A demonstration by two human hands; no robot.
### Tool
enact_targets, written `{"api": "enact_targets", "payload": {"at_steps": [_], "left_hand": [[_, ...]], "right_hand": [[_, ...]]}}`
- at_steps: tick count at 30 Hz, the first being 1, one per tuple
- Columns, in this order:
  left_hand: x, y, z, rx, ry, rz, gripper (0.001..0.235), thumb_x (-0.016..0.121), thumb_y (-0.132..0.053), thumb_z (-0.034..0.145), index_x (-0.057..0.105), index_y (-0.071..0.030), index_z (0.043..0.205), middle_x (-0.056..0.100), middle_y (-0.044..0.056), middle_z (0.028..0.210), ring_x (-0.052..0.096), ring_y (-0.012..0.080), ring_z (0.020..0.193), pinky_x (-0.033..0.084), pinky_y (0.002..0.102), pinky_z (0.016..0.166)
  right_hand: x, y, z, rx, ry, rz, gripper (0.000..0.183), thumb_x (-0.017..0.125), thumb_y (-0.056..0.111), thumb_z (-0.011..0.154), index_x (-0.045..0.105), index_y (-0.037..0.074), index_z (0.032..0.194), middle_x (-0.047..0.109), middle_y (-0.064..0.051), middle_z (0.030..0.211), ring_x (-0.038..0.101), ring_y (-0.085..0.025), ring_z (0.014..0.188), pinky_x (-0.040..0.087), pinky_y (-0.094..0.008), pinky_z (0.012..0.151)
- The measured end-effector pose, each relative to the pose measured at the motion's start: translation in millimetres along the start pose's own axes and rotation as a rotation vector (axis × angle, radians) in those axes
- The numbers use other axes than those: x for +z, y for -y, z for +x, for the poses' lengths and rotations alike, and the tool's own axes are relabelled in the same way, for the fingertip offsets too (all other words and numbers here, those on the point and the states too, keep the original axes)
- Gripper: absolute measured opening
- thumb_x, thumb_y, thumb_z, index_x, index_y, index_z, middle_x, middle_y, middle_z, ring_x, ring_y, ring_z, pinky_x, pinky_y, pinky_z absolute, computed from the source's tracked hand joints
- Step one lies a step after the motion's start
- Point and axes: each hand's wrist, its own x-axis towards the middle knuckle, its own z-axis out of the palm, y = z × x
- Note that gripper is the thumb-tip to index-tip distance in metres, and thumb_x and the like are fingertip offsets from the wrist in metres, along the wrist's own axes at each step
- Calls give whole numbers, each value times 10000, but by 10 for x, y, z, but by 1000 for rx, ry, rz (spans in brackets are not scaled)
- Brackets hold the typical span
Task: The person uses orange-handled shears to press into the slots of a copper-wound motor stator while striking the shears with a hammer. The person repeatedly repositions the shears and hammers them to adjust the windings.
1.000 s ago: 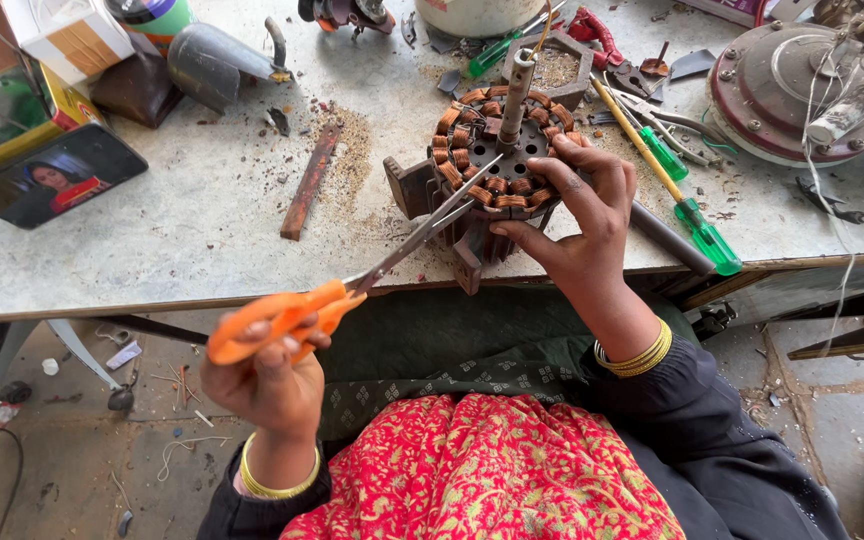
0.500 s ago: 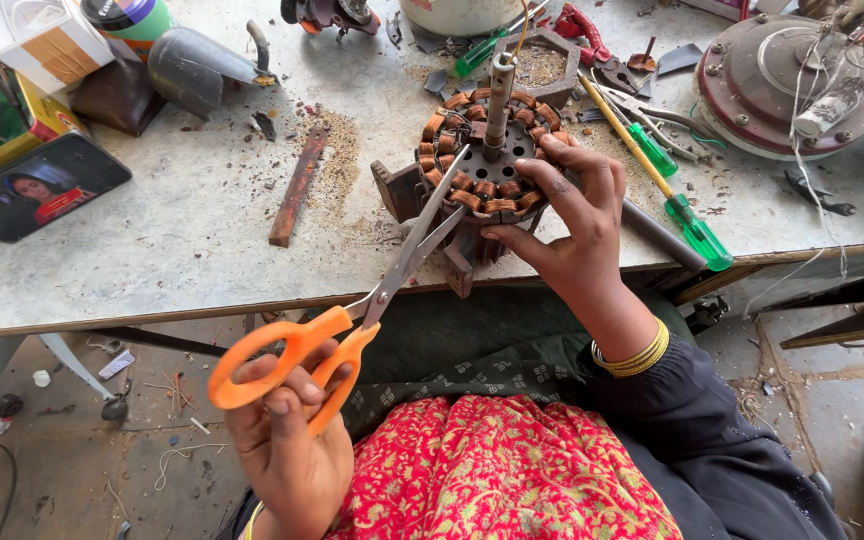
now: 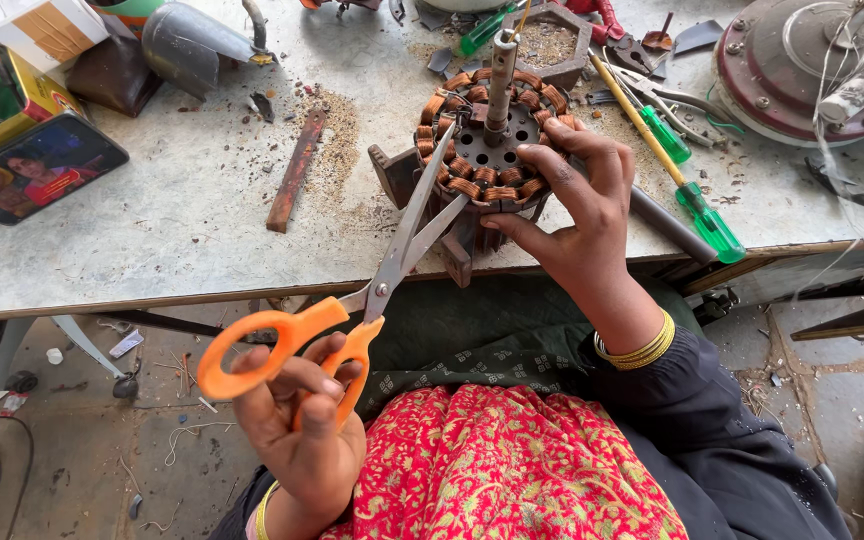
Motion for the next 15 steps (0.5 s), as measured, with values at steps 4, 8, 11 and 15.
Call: {"api": "enact_targets", "payload": {"at_steps": [4,8,11,15], "left_hand": [[-124,43,4,109,145,162,661,718,-131,1027,353,-151,1578,664,81,1003,666,314,1212,623,414,961],[-306,62,136,203,320,233,588,743,-102,1009,436,-156,1508,704,124,1003,716,317,1088,626,450,976],[-469,78,386,205,375,184,445,762,-129,986,570,-102,1386,733,144,953,754,279,919,645,469,958],[-543,37,784,242,426,234,362,797,-264,918,702,-50,1194,732,163,891,741,266,773,647,427,838]], "right_hand": [[4,-9,14,-9,-11,20,680,988,397,737,721,118,1297,586,-116,1383,479,-318,1337,442,-461,1144],[-1,-8,7,-8,-13,41,673,989,384,743,720,115,1298,581,-116,1377,484,-323,1368,447,-465,1163],[1,-14,17,-7,-12,21,675,993,385,735,724,113,1292,590,-118,1375,492,-318,1360,442,-471,1149],[7,-1,20,-10,-21,19,663,982,377,754,720,109,1301,597,-115,1381,498,-320,1352,441,-469,1148]]}}
